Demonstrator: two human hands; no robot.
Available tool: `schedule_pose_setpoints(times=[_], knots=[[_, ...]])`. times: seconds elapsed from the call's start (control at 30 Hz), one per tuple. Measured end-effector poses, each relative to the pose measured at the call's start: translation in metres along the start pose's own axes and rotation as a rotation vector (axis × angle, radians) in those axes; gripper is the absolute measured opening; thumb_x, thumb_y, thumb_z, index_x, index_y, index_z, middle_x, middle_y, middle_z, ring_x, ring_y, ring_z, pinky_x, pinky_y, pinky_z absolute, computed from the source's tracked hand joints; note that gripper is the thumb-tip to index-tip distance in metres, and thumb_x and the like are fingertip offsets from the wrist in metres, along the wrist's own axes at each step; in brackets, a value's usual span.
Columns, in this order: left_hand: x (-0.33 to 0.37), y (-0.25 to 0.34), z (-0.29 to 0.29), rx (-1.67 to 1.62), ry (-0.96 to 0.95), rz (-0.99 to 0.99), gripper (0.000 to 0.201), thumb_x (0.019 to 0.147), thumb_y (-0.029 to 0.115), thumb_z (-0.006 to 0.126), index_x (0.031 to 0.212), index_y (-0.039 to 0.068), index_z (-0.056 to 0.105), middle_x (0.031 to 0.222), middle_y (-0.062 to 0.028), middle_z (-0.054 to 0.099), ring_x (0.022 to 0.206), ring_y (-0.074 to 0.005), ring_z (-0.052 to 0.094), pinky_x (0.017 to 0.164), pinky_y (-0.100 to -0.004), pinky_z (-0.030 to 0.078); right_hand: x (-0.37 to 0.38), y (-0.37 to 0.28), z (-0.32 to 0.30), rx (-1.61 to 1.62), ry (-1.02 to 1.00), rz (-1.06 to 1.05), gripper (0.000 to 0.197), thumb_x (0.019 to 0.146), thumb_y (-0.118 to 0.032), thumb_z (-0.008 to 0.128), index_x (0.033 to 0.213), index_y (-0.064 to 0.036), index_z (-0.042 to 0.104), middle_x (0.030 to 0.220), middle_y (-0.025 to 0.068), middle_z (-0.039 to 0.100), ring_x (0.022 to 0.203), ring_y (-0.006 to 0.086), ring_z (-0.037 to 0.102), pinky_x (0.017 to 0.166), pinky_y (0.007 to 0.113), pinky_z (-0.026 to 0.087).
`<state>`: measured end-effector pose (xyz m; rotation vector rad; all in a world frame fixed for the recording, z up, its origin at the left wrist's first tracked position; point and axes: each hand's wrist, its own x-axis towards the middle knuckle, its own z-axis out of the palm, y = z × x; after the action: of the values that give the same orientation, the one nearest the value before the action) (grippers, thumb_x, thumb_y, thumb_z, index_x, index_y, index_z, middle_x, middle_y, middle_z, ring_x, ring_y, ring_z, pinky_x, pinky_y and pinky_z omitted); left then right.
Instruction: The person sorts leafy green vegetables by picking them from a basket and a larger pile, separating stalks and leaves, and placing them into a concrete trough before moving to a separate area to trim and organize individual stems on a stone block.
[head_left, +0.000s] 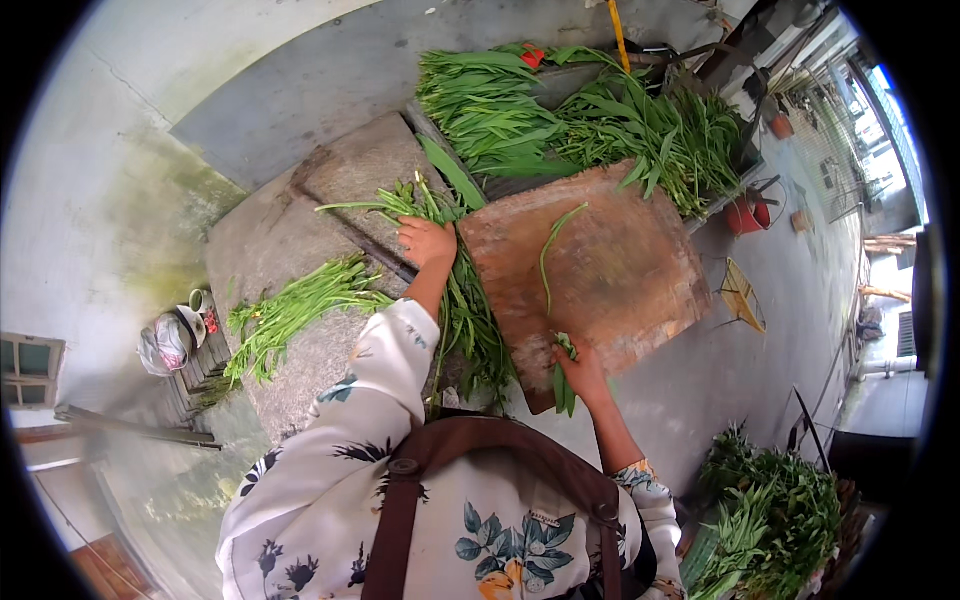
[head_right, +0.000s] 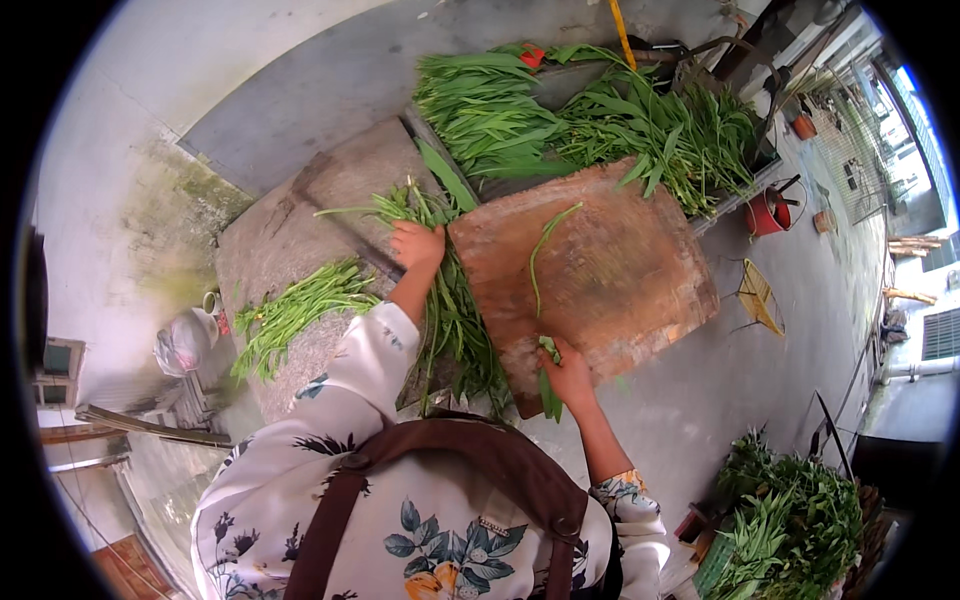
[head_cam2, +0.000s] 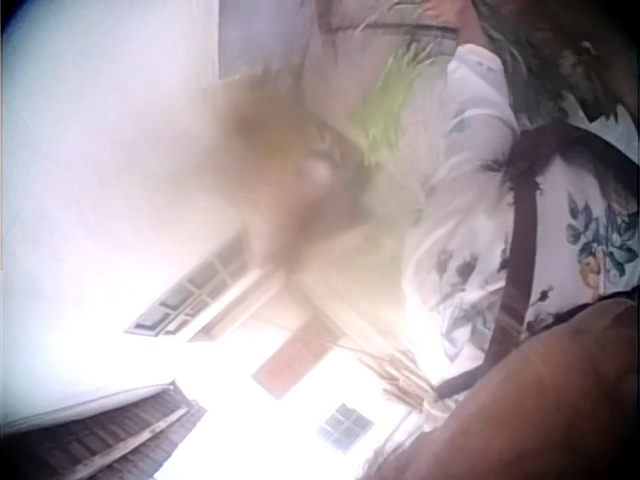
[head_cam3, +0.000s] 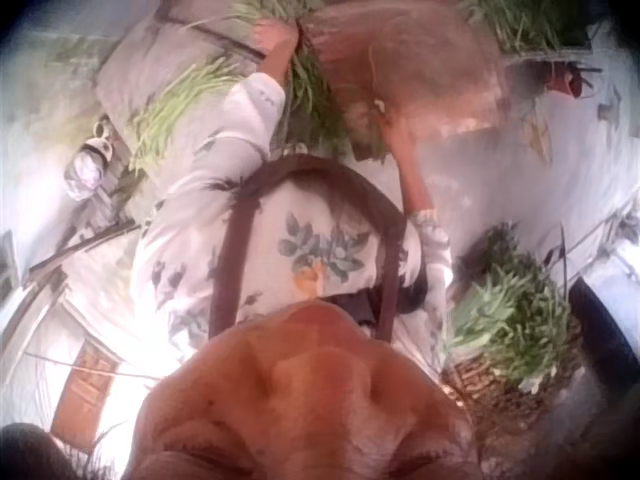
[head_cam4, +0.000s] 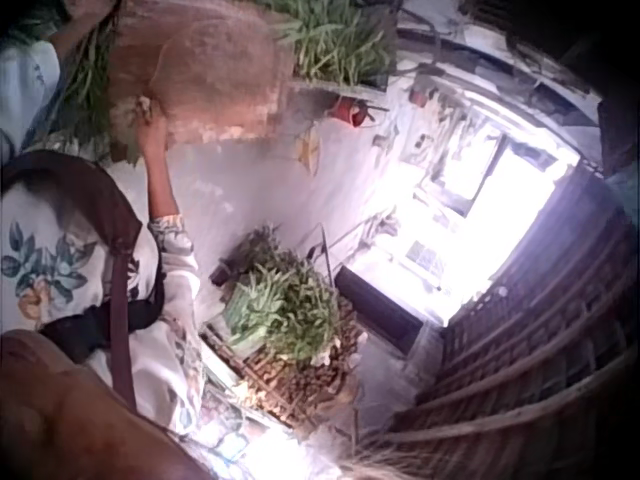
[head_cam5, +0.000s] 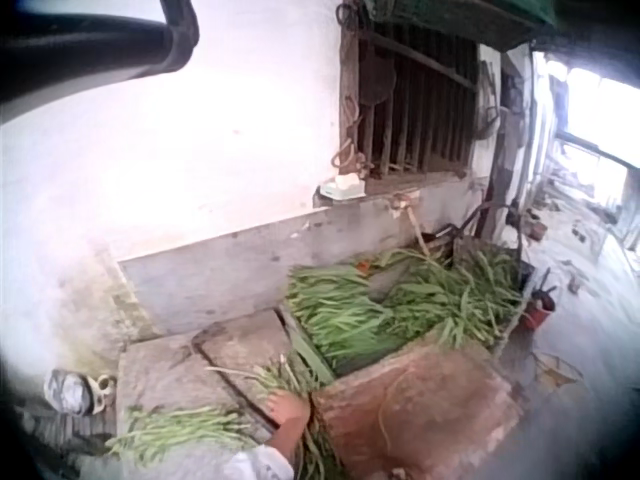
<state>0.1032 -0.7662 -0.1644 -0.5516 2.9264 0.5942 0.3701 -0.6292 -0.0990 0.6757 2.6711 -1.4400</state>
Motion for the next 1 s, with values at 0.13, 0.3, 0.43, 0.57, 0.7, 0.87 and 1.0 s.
schedule_pose_setpoints(times=[0.13,0.3,0.43,0.57,0.7,0.87,1.0], knots=[[-0.021,-0.014,-0.016,-0.081,-0.127,0.128,0.094,0.066,0.034,0.064,0.127,-0.004,0.004,0.125,-0.0269,0.018,0.115,-0.0375,0.024,0.087,-0.0444,0.032,0.001,0.011,0.004,0.096,0.011,0.009,0.017,0.076,-0.012,0.054,0.089,-0.0033,0.053,0.064,0.0104,0.058,0.062,0.0252,0.057,0.055,0.032,0.043],[-0.039,-0.022,-0.006,0.091,-0.185,0.229,0.097,0.065,0.033,0.066,0.129,0.000,0.000,0.126,-0.0327,0.010,0.119,-0.0408,0.014,0.090,-0.0463,0.026,0.011,-0.011,0.008,-0.262,-0.034,-0.026,0.016,0.071,-0.011,0.055,0.087,-0.0046,0.053,0.064,0.0095,0.057,0.059,0.0260,0.057,0.050,0.035,0.043],[-0.033,-0.012,-0.020,0.123,-0.324,0.203,0.100,0.065,0.033,0.066,0.130,0.004,-0.004,0.128,-0.0330,0.002,0.122,-0.0412,0.008,0.090,-0.0486,0.025,0.003,0.004,0.048,-0.580,-0.180,-0.368,0.024,0.068,-0.021,0.059,0.087,-0.0095,0.049,0.070,0.0105,0.057,0.063,0.0300,0.056,0.054,0.039,0.044],[-0.028,-0.007,-0.021,0.131,-0.345,0.151,0.101,0.064,0.034,0.066,0.130,0.007,-0.006,0.130,-0.0322,0.000,0.123,-0.0397,0.005,0.090,-0.0500,0.024,-0.004,-0.022,0.057,-0.822,-0.273,-0.254,0.034,0.066,-0.024,0.061,0.090,-0.0092,0.042,0.074,0.0113,0.057,0.066,0.0303,0.057,0.056,0.041,0.045],[-0.027,-0.013,-0.024,0.057,-0.321,0.176,0.100,0.063,0.031,0.067,0.130,0.007,-0.003,0.129,-0.0307,0.001,0.123,-0.0384,0.008,0.091,-0.0470,0.024,0.008,-0.028,0.051,-0.849,-0.298,-0.193,0.039,0.064,-0.027,0.062,0.089,-0.0070,0.041,0.073,0.0118,0.057,0.066,0.0296,0.058,0.056,0.040,0.046],[-0.021,-0.020,-0.013,-0.002,-0.283,0.154,0.099,0.062,0.028,0.067,0.130,0.006,0.000,0.130,-0.0285,0.003,0.122,-0.0379,0.009,0.091,-0.0457,0.025,0.008,-0.020,0.038,-0.867,-0.189,-0.122,0.040,0.061,-0.027,0.064,0.088,-0.0070,0.042,0.072,0.0114,0.057,0.065,0.0291,0.058,0.055,0.039,0.046],[-0.025,-0.012,-0.014,0.051,-0.281,0.100,0.100,0.062,0.037,0.067,0.129,0.004,0.000,0.130,-0.0288,0.003,0.122,-0.0389,0.009,0.091,-0.0477,0.024,0.013,-0.016,0.028,-0.898,-0.121,-0.163,0.038,0.061,-0.026,0.064,0.083,-0.0073,0.041,0.069,0.0101,0.057,0.061,0.0267,0.059,0.050,0.038,0.047]])
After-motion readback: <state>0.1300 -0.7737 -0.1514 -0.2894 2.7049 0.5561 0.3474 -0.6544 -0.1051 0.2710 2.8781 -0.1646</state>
